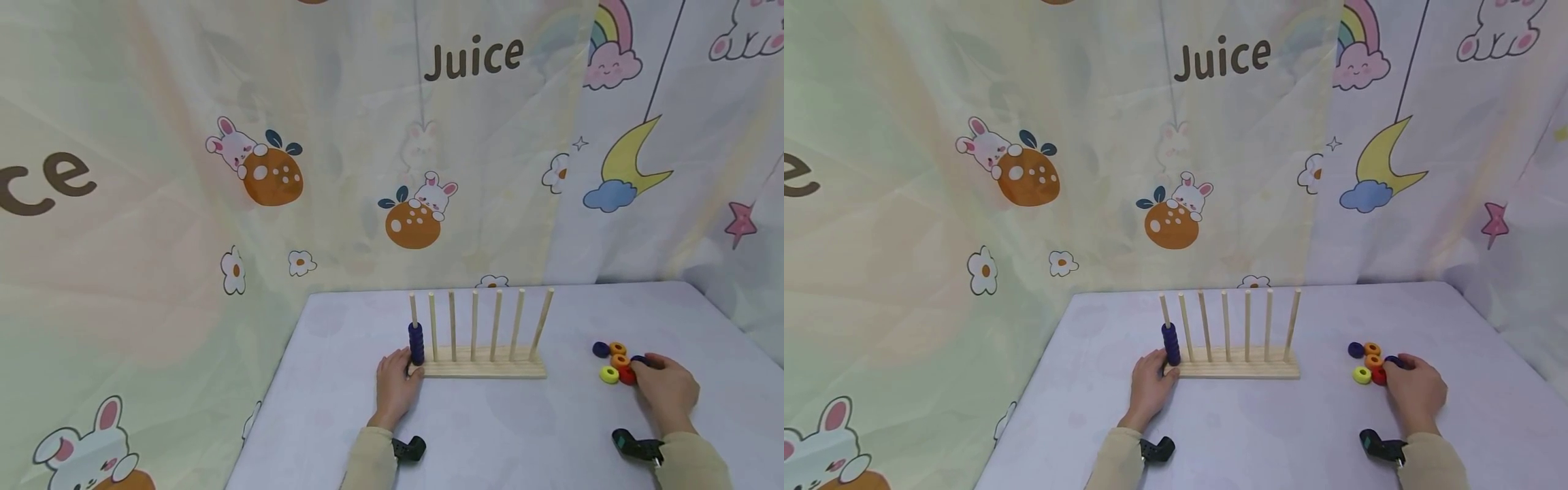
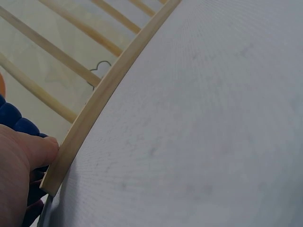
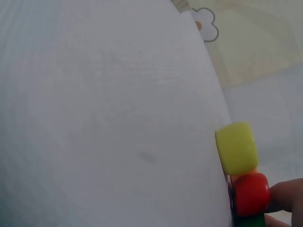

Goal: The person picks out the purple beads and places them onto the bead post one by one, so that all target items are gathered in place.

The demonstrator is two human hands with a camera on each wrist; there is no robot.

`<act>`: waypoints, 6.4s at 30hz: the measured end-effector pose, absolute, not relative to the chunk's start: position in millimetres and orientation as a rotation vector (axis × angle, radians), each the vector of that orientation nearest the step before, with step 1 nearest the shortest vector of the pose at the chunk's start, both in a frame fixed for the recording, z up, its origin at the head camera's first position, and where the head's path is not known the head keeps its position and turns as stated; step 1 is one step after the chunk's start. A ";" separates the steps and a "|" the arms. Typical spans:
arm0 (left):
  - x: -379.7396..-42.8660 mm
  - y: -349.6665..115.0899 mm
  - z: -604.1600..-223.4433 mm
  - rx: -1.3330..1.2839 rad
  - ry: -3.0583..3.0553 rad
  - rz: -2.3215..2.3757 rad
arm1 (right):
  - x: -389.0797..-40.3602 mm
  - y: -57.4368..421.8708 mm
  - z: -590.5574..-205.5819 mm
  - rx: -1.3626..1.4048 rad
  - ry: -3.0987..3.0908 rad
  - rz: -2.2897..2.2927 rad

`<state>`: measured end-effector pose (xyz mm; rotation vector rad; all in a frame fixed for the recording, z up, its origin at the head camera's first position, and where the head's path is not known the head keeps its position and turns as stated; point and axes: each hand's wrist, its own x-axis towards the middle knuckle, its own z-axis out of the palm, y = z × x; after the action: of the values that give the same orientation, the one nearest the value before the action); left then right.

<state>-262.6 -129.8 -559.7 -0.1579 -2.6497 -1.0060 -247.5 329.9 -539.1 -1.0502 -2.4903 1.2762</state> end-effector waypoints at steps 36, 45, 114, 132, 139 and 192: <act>-262.6 -130.0 -560.7 -0.158 -2.647 -1.007 | -237.7 314.3 -521.5 -0.995 -2.286 1.217; -260.9 -130.8 -558.6 -0.163 -2.635 -1.000 | -232.9 297.2 -515.4 -0.990 -2.273 1.284; -262.0 -130.2 -559.4 -0.176 -2.621 -0.956 | -224.1 181.6 -502.6 -0.204 -2.381 1.191; -262.0 -130.4 -560.6 -0.183 -2.618 -0.955 | -227.9 135.3 -492.9 0.036 -2.295 1.263; -261.8 -130.7 -560.3 -0.190 -2.601 -0.963 | -231.2 123.2 -485.7 0.130 -2.266 1.311; -259.3 -129.9 -556.7 -0.141 -2.658 -0.979 | -247.0 66.1 -448.4 0.505 -2.202 1.327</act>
<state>-259.3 -129.9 -556.7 -0.1415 -2.6580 -0.9790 -247.0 66.1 -448.4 0.5053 -2.2016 1.3274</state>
